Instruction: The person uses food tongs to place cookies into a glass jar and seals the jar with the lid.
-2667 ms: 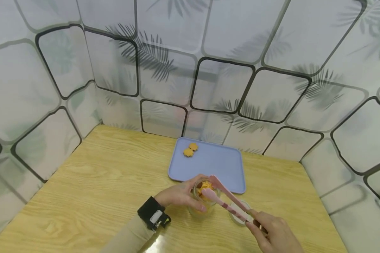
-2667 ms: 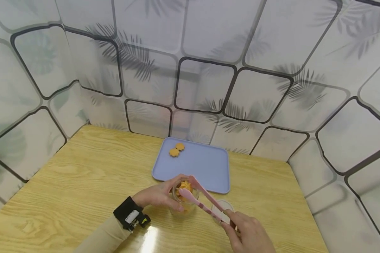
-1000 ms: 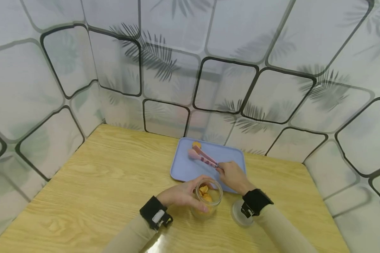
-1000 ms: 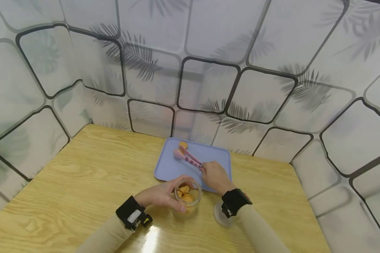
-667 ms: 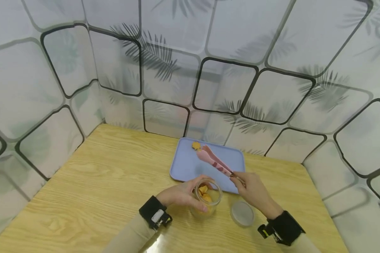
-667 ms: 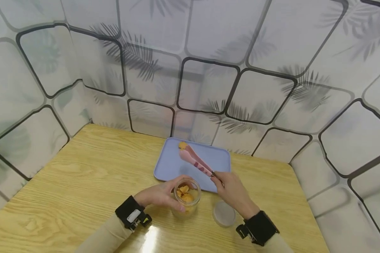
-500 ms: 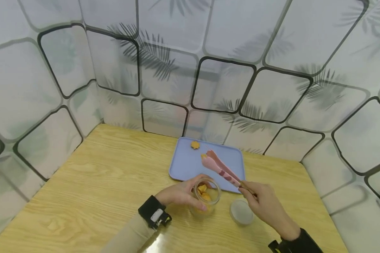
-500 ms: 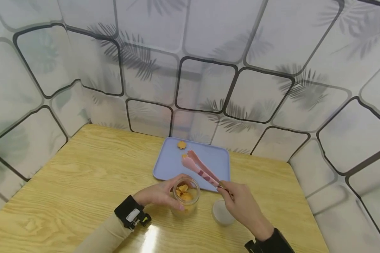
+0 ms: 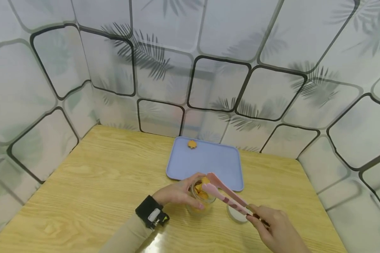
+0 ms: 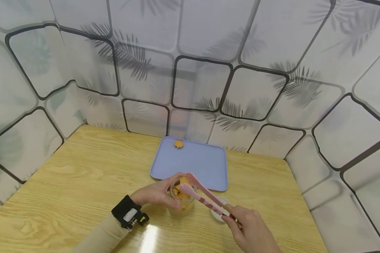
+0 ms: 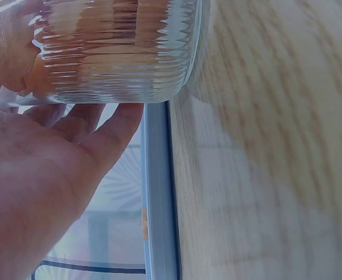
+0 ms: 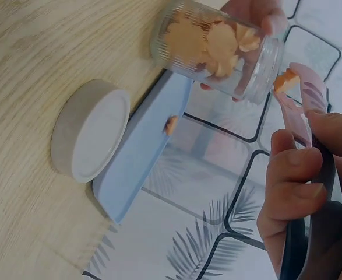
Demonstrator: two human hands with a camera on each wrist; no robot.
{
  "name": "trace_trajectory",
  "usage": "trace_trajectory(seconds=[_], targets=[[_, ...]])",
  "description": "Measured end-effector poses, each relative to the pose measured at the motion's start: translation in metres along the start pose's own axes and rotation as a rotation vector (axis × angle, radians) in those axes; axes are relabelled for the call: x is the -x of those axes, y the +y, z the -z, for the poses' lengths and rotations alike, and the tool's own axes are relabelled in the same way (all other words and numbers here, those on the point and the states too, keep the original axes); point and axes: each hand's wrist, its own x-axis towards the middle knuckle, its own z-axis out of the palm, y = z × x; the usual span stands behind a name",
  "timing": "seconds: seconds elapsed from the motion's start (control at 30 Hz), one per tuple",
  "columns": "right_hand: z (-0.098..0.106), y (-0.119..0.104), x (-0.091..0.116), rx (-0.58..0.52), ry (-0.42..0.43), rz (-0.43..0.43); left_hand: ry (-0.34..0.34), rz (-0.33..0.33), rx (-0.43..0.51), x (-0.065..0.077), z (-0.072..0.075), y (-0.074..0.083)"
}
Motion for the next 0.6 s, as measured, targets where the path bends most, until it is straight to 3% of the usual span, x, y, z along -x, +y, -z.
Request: trace_trajectory(seconds=[0.23,0.6], targets=[[-0.003,0.001,0.010,0.061,0.022,0.005,-0.032,-0.036,0.019,-0.002,0.000,0.001],[0.000,0.000,0.016,0.097,-0.010,-0.090,-0.036,-0.072,0.008,-0.003,0.000,0.001]])
